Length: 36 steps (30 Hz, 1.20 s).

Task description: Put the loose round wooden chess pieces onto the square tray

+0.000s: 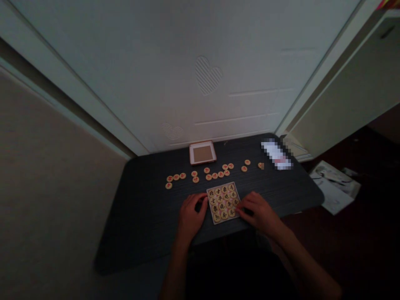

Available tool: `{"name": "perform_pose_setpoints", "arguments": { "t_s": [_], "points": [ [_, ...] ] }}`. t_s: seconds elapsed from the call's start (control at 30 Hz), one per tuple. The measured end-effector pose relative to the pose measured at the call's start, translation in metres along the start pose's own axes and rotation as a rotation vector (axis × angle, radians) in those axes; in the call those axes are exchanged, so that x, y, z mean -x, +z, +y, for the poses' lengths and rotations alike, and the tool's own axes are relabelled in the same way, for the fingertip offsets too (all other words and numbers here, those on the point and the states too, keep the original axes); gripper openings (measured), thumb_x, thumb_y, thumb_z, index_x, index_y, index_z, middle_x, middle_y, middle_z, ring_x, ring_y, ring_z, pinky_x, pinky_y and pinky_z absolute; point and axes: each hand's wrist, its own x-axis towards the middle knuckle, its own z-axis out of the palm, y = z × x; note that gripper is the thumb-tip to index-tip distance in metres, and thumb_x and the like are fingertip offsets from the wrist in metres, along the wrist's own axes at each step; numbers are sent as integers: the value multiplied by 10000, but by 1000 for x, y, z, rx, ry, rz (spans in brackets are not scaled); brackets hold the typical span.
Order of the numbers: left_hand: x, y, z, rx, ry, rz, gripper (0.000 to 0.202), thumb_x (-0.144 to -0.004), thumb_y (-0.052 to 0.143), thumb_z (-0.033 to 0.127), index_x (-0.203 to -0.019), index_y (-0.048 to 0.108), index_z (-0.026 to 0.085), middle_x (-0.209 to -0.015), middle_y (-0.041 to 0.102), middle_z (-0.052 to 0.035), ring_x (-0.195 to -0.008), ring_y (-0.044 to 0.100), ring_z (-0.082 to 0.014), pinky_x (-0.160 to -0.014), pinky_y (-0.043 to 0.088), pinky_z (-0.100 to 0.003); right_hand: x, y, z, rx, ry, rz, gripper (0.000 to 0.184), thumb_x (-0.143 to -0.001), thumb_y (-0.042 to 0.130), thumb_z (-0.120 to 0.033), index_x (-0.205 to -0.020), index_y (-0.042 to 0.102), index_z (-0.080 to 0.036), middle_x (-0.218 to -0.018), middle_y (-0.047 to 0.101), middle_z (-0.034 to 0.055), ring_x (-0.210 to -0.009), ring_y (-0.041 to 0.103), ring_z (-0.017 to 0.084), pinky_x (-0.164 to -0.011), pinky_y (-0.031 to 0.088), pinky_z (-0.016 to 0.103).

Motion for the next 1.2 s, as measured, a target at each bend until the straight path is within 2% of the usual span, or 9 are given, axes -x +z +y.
{"name": "perform_pose_setpoints", "arguments": {
  "t_s": [0.5, 0.77, 0.93, 1.03, 1.13, 1.2],
  "points": [
    [0, 0, 1, 11, 4, 0, 173, -989, 568, 331, -1068, 707, 263, -998, 746, -35, -889, 699, -208, -875, 550, -377, 0, -1, 4, -21, 29, -22, 80, -964, 630, -247, -961, 710, -256, -923, 732, 49, -888, 645, 237, -906, 504, 433],
    [1, -1, 2, 6, -1, -12, 183, -993, 565, 340, -1079, 707, 264, -984, 741, -37, -900, 694, -213, -879, 546, -381, 0, -3, -1, -56, 60, -47, 83, -957, 626, -238, -965, 709, -247, -898, 711, 47, -885, 644, 229, -862, 526, 402],
    [0, 0, 1, 10, -1, -6, 183, -993, 567, 338, -1082, 705, 258, -1003, 744, -41, -907, 691, -210, -885, 548, -385, 2, -5, -2, -138, 95, 35, 193, -978, 562, -219, -1103, 703, -261, -1014, 718, 70, -960, 667, 234, -897, 558, 401],
    [0, -1, 2, 8, 10, -7, 187, -994, 567, 349, -1083, 702, 255, -1000, 744, -44, -907, 692, -212, -889, 545, -391, 6, -8, -1, -156, 98, 76, 204, -981, 552, -221, -1104, 708, -266, -1055, 705, 79, -987, 674, 233, -912, 571, 398],
    [0, -2, 3, 10, 9, -11, 182, -985, 586, 356, -1090, 698, 258, -959, 738, -34, -885, 690, -208, -886, 538, -391, 13, -8, 0, -135, 74, 63, 190, -949, 644, -286, -1126, 710, -271, -1192, 675, 98, -1111, 652, 262, -979, 558, 434],
    [1, -2, 2, 11, 15, -19, 188, -974, 606, 357, -1114, 692, 265, -923, 730, -21, -863, 686, -203, -874, 533, -386, 18, -5, 1, -111, 48, 36, 286, -896, 730, -332, -1177, 703, -284, -1315, 629, 106, -1218, 607, 293, -1041, 530, 476]
  ]
}}
